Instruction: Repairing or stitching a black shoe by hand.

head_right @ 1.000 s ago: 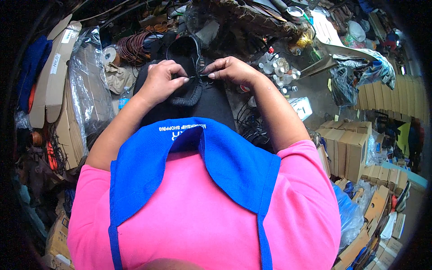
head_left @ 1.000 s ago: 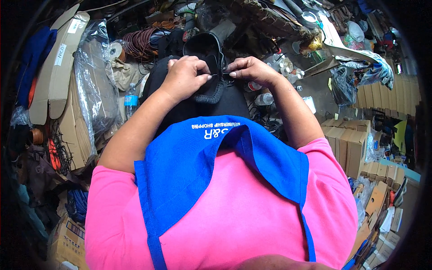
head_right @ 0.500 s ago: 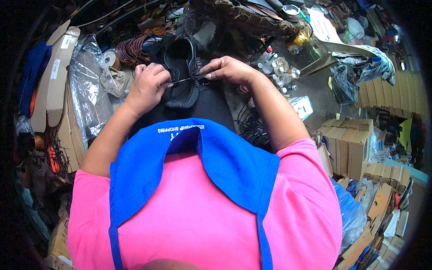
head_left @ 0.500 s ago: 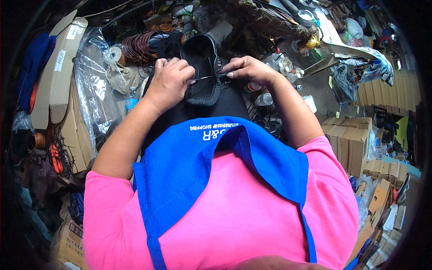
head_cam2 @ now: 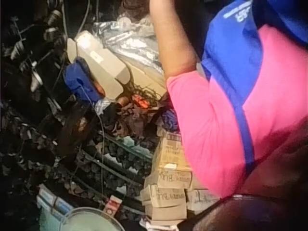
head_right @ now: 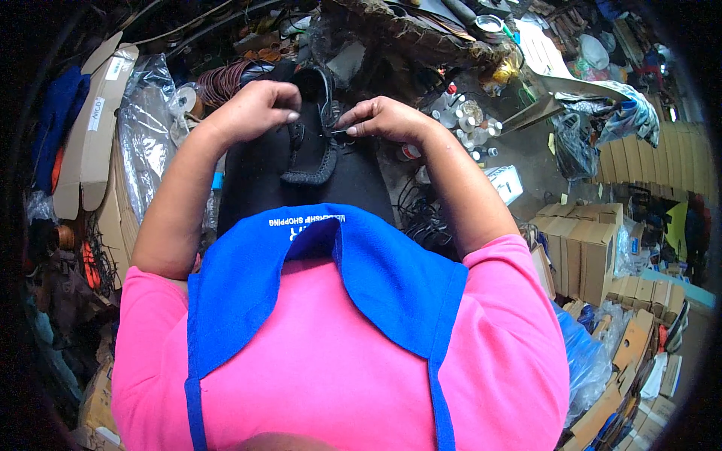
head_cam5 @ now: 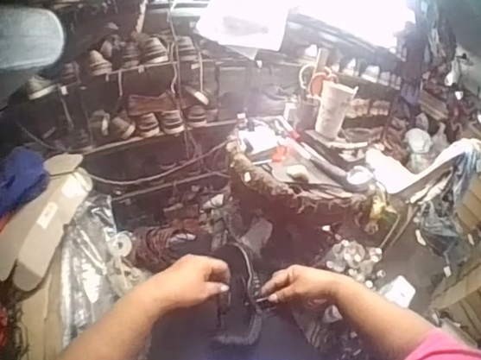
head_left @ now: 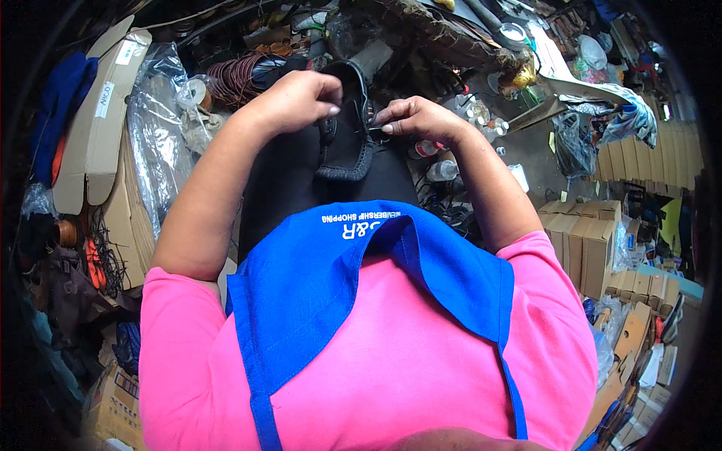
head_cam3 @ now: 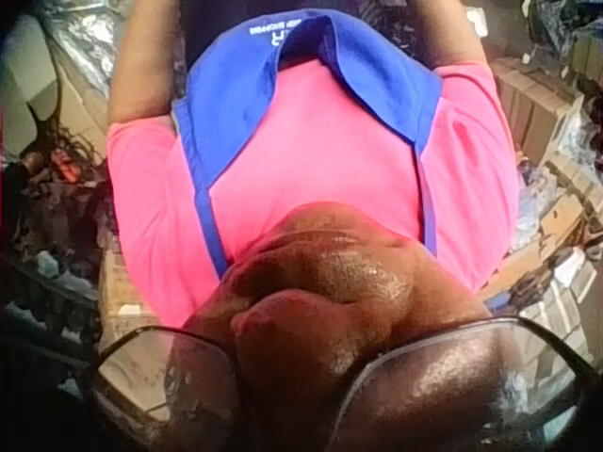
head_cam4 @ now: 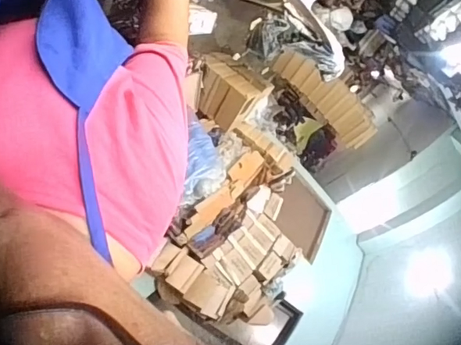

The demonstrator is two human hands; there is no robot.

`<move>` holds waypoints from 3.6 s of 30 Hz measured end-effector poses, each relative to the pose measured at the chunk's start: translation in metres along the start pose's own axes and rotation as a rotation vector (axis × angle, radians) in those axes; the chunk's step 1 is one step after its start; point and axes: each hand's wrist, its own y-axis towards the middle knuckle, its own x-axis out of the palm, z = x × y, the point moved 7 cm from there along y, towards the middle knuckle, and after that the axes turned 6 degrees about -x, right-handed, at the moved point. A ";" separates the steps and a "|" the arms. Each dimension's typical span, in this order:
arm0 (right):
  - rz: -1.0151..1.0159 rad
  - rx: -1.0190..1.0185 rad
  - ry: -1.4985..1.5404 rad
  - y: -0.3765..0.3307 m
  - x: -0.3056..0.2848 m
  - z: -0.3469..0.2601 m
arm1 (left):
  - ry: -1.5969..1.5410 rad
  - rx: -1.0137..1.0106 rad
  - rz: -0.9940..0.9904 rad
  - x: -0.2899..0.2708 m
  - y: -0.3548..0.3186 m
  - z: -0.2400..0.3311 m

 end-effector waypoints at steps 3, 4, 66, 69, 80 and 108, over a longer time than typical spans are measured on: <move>0.023 -0.009 0.028 -0.004 -0.002 0.005 | 0.116 -0.026 -0.019 0.003 -0.013 -0.015; 0.030 -0.024 0.027 -0.003 -0.001 0.005 | 0.158 -0.033 -0.003 0.004 -0.020 -0.027; 0.369 -0.178 -0.646 -0.035 0.023 -0.035 | -0.360 -0.219 0.628 0.015 -0.120 -0.106; 0.384 -0.203 -0.665 -0.037 0.026 -0.034 | -0.383 -0.348 0.668 0.010 -0.130 -0.101; 0.451 -0.264 -0.792 -0.041 0.036 -0.036 | -0.213 -0.188 0.555 0.005 -0.115 -0.064; -0.038 0.042 0.029 -0.005 -0.004 0.003 | 0.059 0.167 0.643 0.049 -0.047 -0.017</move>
